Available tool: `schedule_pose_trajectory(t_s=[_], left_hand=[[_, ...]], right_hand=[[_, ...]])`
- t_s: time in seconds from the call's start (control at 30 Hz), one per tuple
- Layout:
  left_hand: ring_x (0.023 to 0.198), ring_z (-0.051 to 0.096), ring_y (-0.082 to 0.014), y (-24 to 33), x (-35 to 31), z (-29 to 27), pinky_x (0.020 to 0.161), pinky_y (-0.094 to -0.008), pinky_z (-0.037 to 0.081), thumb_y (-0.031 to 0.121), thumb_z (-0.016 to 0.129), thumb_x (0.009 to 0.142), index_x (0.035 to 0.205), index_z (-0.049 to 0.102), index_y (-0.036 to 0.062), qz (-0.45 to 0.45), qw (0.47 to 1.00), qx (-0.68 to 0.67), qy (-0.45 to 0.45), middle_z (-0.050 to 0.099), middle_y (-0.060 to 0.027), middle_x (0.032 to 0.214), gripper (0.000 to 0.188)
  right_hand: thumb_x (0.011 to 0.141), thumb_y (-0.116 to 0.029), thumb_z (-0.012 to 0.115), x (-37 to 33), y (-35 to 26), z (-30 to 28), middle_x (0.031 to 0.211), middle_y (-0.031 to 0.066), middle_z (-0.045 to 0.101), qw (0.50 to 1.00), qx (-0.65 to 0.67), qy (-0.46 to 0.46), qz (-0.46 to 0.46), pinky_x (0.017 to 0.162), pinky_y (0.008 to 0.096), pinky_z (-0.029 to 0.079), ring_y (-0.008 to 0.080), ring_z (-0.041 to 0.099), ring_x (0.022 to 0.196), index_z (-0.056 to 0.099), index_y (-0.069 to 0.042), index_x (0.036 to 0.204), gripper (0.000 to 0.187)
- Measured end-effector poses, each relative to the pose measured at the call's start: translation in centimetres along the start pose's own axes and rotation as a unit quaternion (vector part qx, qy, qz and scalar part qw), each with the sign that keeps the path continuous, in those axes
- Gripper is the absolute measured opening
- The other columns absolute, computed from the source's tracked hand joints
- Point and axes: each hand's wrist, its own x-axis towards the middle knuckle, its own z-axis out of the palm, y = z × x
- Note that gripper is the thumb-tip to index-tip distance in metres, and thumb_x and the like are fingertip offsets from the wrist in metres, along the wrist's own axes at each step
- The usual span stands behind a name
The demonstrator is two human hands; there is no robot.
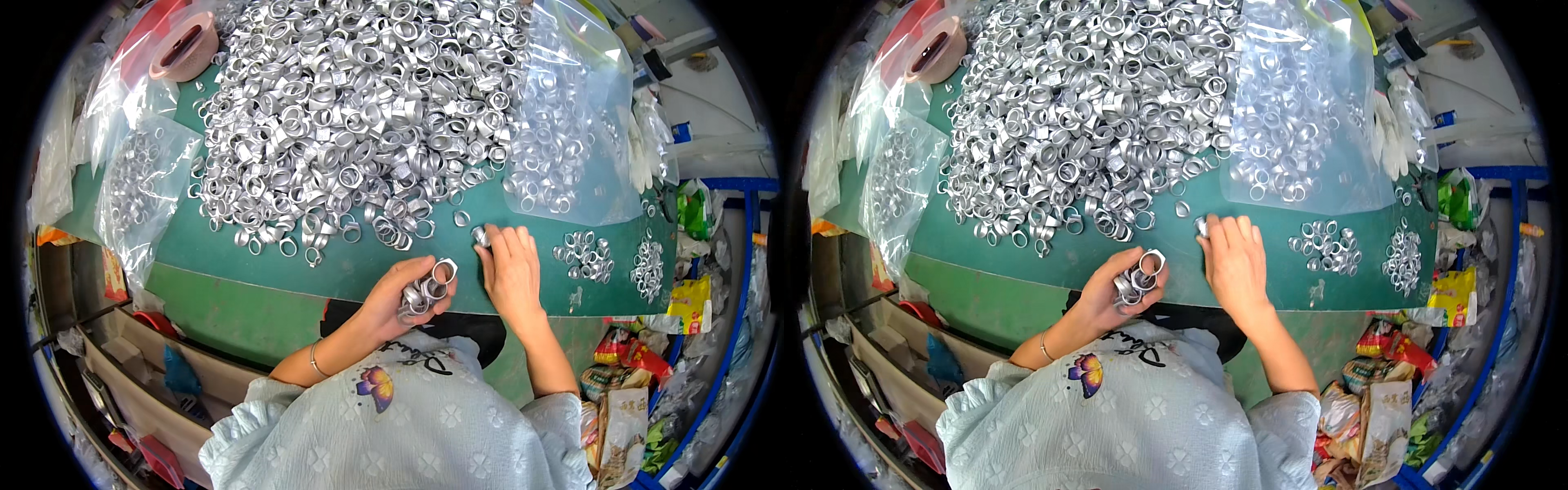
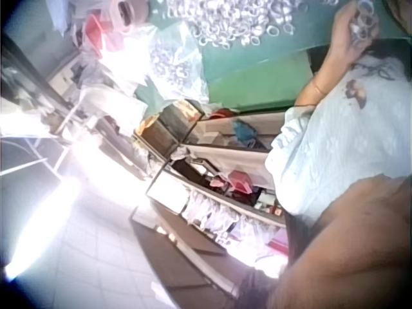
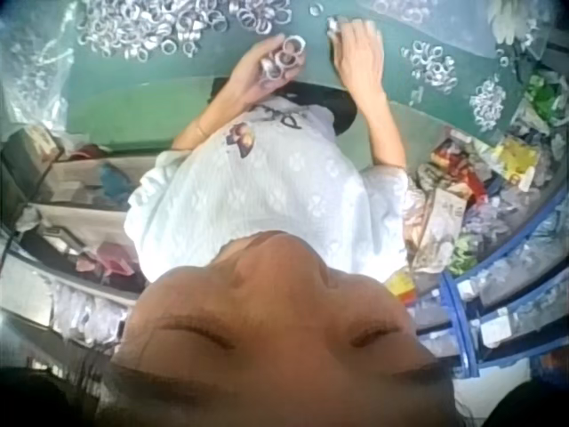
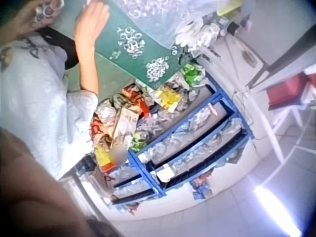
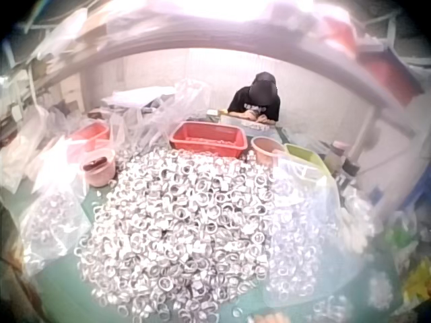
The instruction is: The person sits on the floor and sorts a large pile of small, silver metal rings on a green mat. They pick up rings by hand, separate them into smaller groups, and occasionally transfer them into a clear plastic bag.
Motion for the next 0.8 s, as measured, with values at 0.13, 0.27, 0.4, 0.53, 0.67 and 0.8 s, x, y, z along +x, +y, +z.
schedule_pose_trajectory(t_s=[0.13,0.27,0.4,0.53,0.67,0.8], left_hand=[[0.053,0.048,-0.0153,-0.2,-0.1,0.6,0.029,-0.0184,0.026,0.032,0.045,0.092,0.078,0.053,0.0029,0.004,0.999,0.018,0.038,0.052,-0.013,0.079,0.033],[0.054,0.048,-0.0155,-0.2,-0.1,0.6,0.029,-0.0184,0.027,0.031,0.046,0.092,0.078,0.053,0.0028,0.006,0.999,0.018,0.031,0.052,-0.0129,0.079,0.033],[0.055,0.048,-0.0155,-0.2,-0.3,0.4,0.03,-0.0186,0.027,0.031,0.046,0.092,0.078,0.053,0.0028,0.015,0.999,0.018,0.037,0.052,-0.0124,0.079,0.032],[0.06,0.054,-0.0144,0.0,-0.2,0.2,0.034,-0.0179,0.035,0.03,0.047,0.093,0.081,0.056,0.0032,0.001,1.0,0.004,-0.01,0.056,-0.0122,0.082,0.031],[0.058,0.052,-0.0147,-0.1,-0.6,-0.1,0.033,-0.018,0.033,0.03,0.046,0.093,0.081,0.055,0.0031,0.015,1.0,-0.007,-0.001,0.055,-0.0122,0.081,0.031],[0.055,0.047,-0.0147,0.1,-0.1,0.6,0.031,-0.0179,0.028,0.031,0.046,0.092,0.079,0.053,0.0032,0.009,0.999,0.021,0.031,0.051,-0.0121,0.081,0.031]], right_hand=[[0.079,-0.012,0.06,0.1,0.2,1.0,0.082,0.0121,0.049,0.999,-0.048,-0.005,0.01,0.068,0.0369,0.037,0.0274,0.047,0.079,0.052,0.001,0.102,0.028],[0.08,-0.015,0.06,0.1,0.6,0.6,0.082,0.0125,0.048,0.999,-0.023,0.017,0.017,0.068,0.0381,0.037,0.0277,0.047,0.08,0.051,0.001,0.1,0.027],[0.08,-0.019,0.061,0.2,-0.1,-1.3,0.081,0.0125,0.048,0.998,-0.037,0.026,0.032,0.068,0.0378,0.036,0.0288,0.046,0.078,0.052,0.0,0.096,0.026],[0.081,-0.02,0.06,0.6,0.1,-0.6,0.081,0.0119,0.049,0.994,-0.105,-0.032,0.013,0.068,0.0375,0.035,0.0283,0.046,0.078,0.053,-0.001,0.093,0.023],[0.081,-0.021,0.059,1.3,0.0,-1.6,0.08,0.0109,0.049,0.997,-0.065,0.025,0.019,0.069,0.0378,0.035,0.0262,0.046,0.08,0.054,-0.002,0.092,0.022],[0.081,-0.022,0.059,0.6,0.1,1.0,0.081,0.0102,0.049,0.988,-0.145,-0.042,-0.015,0.072,0.0378,0.035,0.0259,0.046,0.081,0.055,-0.003,0.094,0.023]])
